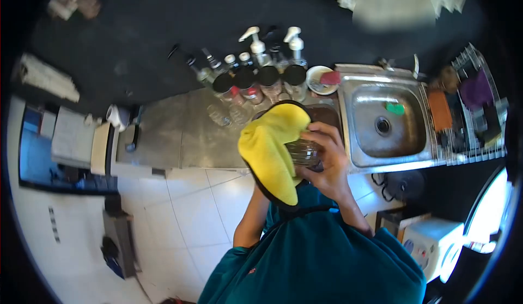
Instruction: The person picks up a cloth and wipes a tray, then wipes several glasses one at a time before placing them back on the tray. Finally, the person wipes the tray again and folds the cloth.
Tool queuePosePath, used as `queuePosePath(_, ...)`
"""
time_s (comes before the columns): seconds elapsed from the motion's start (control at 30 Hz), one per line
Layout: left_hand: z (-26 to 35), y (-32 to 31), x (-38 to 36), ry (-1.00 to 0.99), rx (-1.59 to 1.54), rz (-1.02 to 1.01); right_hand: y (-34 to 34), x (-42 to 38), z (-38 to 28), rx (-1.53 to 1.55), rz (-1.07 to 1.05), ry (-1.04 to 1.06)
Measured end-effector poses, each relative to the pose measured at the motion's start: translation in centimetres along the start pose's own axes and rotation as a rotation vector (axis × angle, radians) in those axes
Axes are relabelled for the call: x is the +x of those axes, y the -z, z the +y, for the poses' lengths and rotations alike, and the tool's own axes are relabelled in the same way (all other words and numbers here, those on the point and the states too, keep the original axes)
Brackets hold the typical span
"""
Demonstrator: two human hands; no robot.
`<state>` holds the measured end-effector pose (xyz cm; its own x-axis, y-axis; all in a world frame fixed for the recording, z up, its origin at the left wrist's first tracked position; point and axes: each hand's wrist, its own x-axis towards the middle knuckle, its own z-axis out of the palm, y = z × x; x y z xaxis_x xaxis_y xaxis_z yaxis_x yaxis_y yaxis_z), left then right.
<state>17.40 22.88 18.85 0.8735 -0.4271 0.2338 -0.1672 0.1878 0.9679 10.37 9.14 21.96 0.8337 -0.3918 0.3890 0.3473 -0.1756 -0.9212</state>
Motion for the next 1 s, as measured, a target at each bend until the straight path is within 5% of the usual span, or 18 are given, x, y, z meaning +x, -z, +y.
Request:
queuePosePath(0.13, -1.0, -0.5, -2.3, -0.101, 0.038, 0.205, 0.1, -0.4, 1.6, 0.326, -0.096, -0.242)
queuePosePath(0.2, 3.7, -0.1, -1.1, 0.012, -0.657, 0.124, 0.5, -0.6, 2.1, 0.36, -0.086, -0.329)
queuePosePath(0.27, -1.5, 3.4, -2.5, -0.055, -0.153, 0.16, 0.6, -1.0, 2.9, 0.393, -0.061, -0.428)
queuePosePath(0.4, -2.2, 6.2, -2.9, -0.118, 0.222, 0.205, -0.9, -0.5, 4.7, 0.419, -0.019, -0.437)
queuePosePath(0.47, 0.7, 4.9, -3.0, 0.526, 0.561, 0.134, -2.2, -0.5, 5.8, 0.374, -0.146, -0.447)
queuePosePath(0.53, -5.4, 4.9, -5.5, 0.211, 0.317, 0.004, -3.9, -0.5, 6.0, 0.338, -0.232, -0.469)
queuePosePath(0.57, -4.4, 4.6, -6.0, 0.326, -0.068, 0.078, -4.6, -0.2, 6.1, 0.263, -0.307, -0.469)
queuePosePath(0.73, -4.7, 7.5, -5.0, 0.276, -0.106, 0.058, -6.6, 0.8, 7.9, 0.224, -0.484, -0.522)
queuePosePath(0.87, -4.4, 10.2, -3.1, 0.226, -0.02, 0.065, -9.1, 1.5, 9.4, 0.21, -0.506, -0.555)
queuePosePath(1.0, -2.6, 13.6, -0.1, 0.067, 0.556, 0.113, -12.2, 4.2, 12.7, 0.237, -0.434, -0.654)
